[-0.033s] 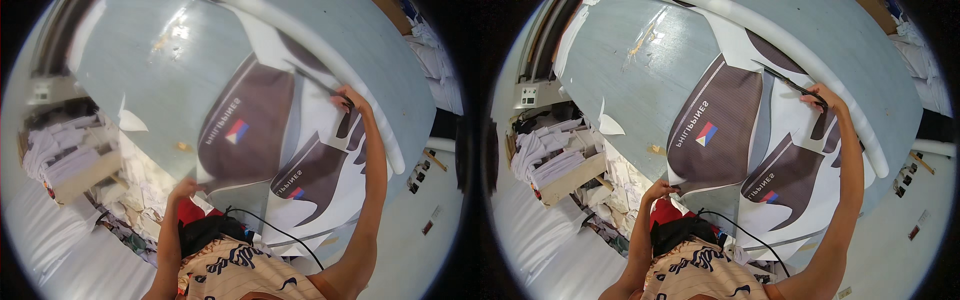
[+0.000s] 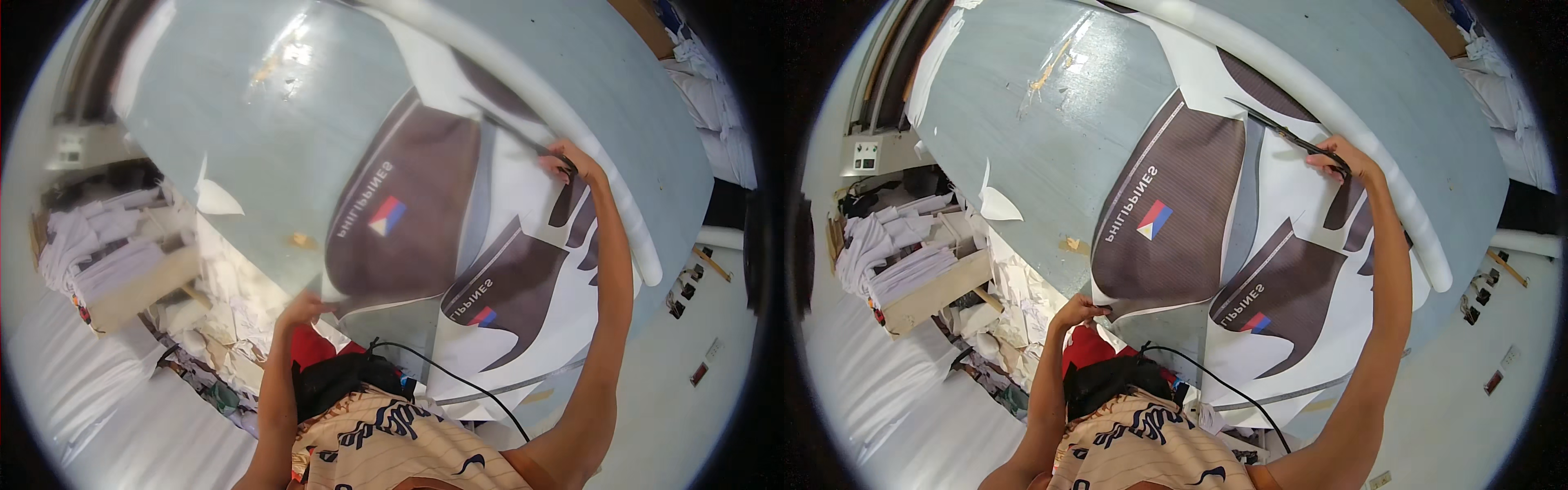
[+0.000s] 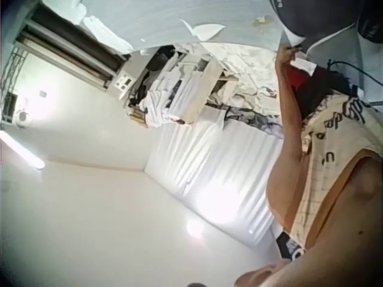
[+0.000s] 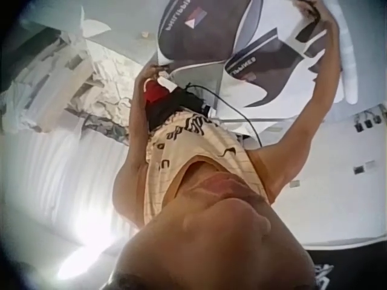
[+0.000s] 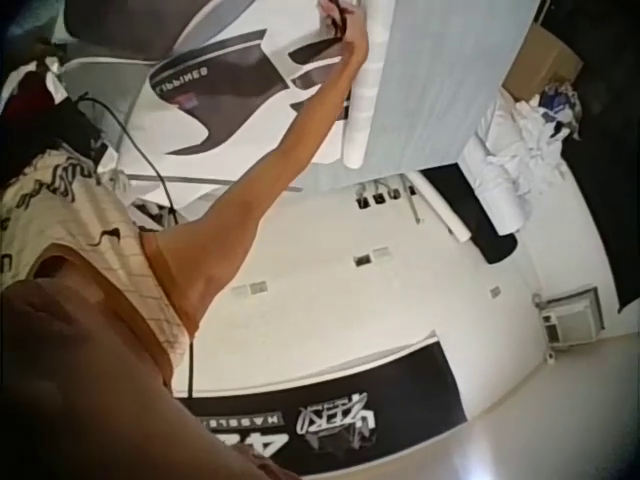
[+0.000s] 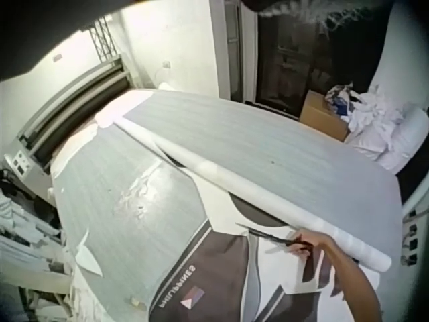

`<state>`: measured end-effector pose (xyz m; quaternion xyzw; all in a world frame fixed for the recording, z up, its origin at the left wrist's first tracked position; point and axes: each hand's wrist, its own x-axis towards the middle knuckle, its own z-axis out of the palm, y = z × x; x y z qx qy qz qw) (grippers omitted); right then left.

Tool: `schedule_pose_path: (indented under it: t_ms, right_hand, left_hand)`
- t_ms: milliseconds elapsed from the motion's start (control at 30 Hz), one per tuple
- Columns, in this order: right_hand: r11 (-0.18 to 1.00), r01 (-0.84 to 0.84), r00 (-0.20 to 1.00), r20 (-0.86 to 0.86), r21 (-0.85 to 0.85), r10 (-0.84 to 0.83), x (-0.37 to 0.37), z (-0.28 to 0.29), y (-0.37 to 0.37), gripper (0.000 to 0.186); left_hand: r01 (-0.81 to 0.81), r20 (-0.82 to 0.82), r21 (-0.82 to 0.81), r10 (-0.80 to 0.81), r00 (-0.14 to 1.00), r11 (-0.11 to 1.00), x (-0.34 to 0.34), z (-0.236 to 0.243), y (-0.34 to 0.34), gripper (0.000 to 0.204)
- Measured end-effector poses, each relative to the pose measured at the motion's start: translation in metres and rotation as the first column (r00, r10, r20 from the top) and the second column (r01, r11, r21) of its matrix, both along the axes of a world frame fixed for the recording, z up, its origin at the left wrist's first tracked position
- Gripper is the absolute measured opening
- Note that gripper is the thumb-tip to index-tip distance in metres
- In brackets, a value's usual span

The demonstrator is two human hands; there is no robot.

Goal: Cutting out printed garment pieces from a large sheet of fabric using scissors.

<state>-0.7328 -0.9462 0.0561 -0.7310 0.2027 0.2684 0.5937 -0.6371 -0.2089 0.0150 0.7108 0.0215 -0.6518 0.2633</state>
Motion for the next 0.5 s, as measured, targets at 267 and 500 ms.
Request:
schedule_pose_path:
  t_ms: [267, 500]
  right_hand:
    - [0.998, -0.055, 0.998, -0.025, 0.032, 0.056, 0.009, 0.003, 0.001, 0.04]
    - [0.999, 0.034, 0.998, -0.055, 0.016, -0.033, 0.071, 0.015, 0.027, 0.042]
  left_hand:
    - [-0.061, 0.124, 0.024, 0.058, 0.991, 0.998, 0.002, 0.012, 0.001, 0.022]
    - [0.004, 0.075, 0.061, -0.009, 0.997, 0.998, 0.013, 0.009, 0.007, 0.014]
